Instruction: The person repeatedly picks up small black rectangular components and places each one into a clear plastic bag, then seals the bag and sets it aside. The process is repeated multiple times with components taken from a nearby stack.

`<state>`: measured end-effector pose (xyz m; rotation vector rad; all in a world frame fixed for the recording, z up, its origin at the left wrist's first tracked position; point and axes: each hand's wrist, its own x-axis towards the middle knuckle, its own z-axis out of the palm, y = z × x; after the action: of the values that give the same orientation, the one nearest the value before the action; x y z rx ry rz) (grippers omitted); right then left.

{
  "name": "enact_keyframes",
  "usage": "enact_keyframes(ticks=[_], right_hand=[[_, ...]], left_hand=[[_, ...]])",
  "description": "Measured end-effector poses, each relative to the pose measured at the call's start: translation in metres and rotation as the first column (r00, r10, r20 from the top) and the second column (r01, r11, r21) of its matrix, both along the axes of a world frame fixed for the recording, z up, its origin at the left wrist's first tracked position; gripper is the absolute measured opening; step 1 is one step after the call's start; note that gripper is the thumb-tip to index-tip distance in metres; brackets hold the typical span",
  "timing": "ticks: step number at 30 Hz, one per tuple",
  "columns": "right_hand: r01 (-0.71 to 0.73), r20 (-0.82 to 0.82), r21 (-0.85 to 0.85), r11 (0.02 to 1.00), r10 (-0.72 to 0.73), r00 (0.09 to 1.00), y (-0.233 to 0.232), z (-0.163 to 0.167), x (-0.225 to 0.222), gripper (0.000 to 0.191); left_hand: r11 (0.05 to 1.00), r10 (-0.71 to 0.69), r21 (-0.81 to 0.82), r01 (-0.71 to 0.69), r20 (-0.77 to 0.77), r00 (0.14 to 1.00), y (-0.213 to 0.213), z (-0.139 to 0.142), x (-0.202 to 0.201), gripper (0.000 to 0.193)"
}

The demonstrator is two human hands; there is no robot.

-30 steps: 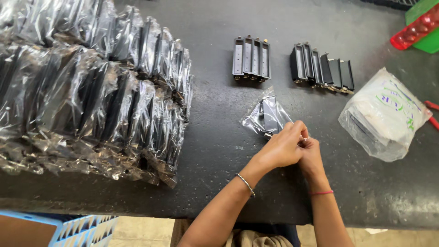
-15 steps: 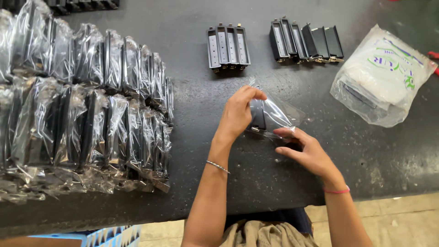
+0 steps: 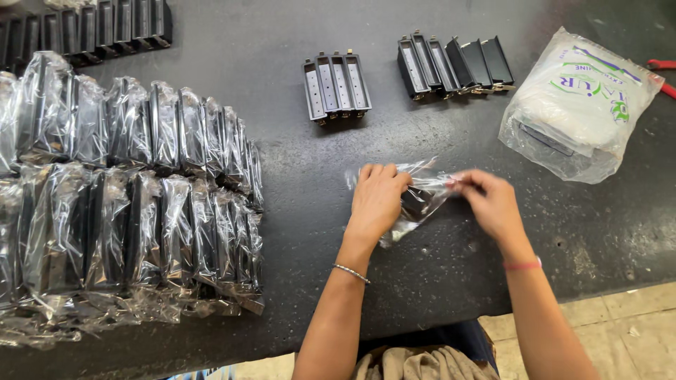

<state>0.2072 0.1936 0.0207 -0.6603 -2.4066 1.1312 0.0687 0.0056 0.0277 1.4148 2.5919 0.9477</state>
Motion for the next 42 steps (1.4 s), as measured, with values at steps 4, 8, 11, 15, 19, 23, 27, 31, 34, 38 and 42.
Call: enact_keyframes(ticks=[4, 8, 11, 15, 19, 23, 27, 31, 34, 38, 42], right_hand=[[0.005, -0.052, 0.212, 0.977, 0.006, 0.999, 0.01, 0.012, -0.038, 0.015], [-0.089, -0.124, 0.173, 0.981, 0.111, 0.986, 0.0, 0.017, -0.079, 0.017], [-0.052, -0.175, 0.101, 0.994, 0.069, 0.982, -0.005, 0.017, -0.095, 0.018], [0.039, -0.106, -0.021, 0.999, -0.041, 0.994, 0.008, 0.015, -0.088, 0.021], [0.042, -0.018, -0.113, 0.993, -0.045, 0.999, 0.022, 0.011, -0.075, 0.022], [0.0, -0.026, -0.112, 0.994, -0.003, 1.0, 0.022, 0.008, -0.074, 0.021], [-0.038, -0.022, -0.094, 0.995, 0.036, 0.999, 0.017, 0.012, -0.072, 0.02], [-0.004, -0.02, -0.089, 0.996, 0.003, 1.0, 0.016, 0.019, -0.071, 0.02], [-0.005, -0.023, -0.106, 0.994, 0.002, 1.0, 0.016, 0.02, -0.071, 0.019], [-0.047, -0.022, -0.071, 0.996, 0.046, 0.999, 0.014, 0.02, -0.071, 0.018], [-0.078, -0.027, -0.053, 0.996, 0.076, 0.997, 0.012, 0.018, -0.072, 0.019]], left_hand=[[0.998, -0.009, -0.06, 0.031, 0.339, 0.941, -0.003, 0.013, 0.006, 0.02], [0.993, 0.118, -0.062, -0.1, 0.536, 0.836, -0.006, 0.019, -0.002, 0.036], [0.906, 0.298, 0.188, -0.379, 0.355, 0.886, -0.01, 0.016, -0.016, 0.049], [0.866, 0.37, 0.186, -0.463, 0.384, 0.846, -0.012, 0.009, -0.026, 0.083], [0.911, 0.38, 0.015, -0.413, 0.362, 0.851, 0.007, 0.004, -0.017, 0.084], [0.913, 0.396, -0.047, -0.404, 0.326, 0.858, 0.019, -0.008, -0.011, 0.057], [0.91, 0.399, -0.006, -0.414, 0.277, 0.874, 0.02, -0.028, -0.017, 0.031], [0.846, 0.435, 0.208, -0.491, 0.262, 0.861, 0.015, -0.038, -0.027, 0.023], [0.812, 0.396, 0.296, -0.503, 0.354, 0.847, 0.012, -0.031, -0.027, 0.028], [0.828, 0.401, 0.175, -0.533, 0.481, 0.78, 0.011, -0.009, -0.023, 0.048], [0.869, 0.413, 0.055, -0.491, 0.466, 0.783, 0.012, -0.001, -0.021, 0.043]])
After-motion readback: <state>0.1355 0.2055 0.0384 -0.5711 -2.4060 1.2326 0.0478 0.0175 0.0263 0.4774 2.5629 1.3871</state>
